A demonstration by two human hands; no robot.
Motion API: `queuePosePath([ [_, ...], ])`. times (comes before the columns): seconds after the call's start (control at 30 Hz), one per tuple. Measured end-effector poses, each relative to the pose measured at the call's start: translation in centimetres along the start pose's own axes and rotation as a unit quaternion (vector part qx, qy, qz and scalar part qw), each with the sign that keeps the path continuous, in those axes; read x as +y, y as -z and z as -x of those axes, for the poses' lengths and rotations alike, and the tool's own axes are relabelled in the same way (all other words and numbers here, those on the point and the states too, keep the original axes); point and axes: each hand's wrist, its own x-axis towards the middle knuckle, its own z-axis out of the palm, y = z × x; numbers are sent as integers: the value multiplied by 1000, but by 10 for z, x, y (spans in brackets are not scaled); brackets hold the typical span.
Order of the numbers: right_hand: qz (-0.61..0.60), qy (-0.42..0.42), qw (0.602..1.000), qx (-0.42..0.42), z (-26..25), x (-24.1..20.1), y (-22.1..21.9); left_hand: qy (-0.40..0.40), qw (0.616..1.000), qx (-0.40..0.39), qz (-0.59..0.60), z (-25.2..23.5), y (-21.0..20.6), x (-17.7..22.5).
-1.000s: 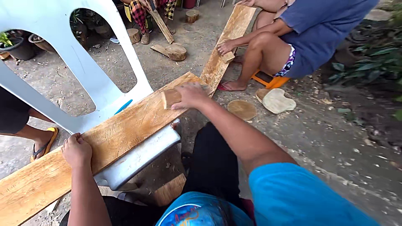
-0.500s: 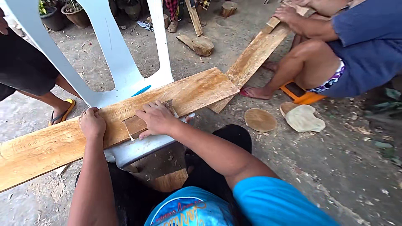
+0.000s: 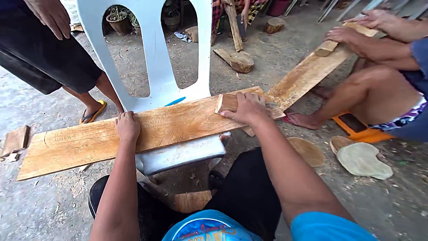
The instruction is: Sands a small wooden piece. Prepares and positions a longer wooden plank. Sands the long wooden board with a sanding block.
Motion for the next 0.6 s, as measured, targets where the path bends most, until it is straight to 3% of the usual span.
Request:
queuePosePath([
  [0.13,-6,13,999,31,-3,4,-6,-73,990,-91,-84,-23,27,-13],
  [0.2,-2,14,1000,26,-6,6,-6,-87,990,-71,-88,-32,27,-30],
  [0.27,-1,14,999,36,-11,11,-11,-61,994,-54,-77,-37,17,-44],
  [0.4,-4,-17,1000,18,-15,3,-11,0,993,-72,-96,-38,11,-33],
  [0.47,-10,1,1000,6,-14,-22,-6,5,991,-82,-109,-38,12,-29],
  [0.6,-14,130,991,3,-8,-118,-16,0,989,-93,-114,-38,11,-26],
])
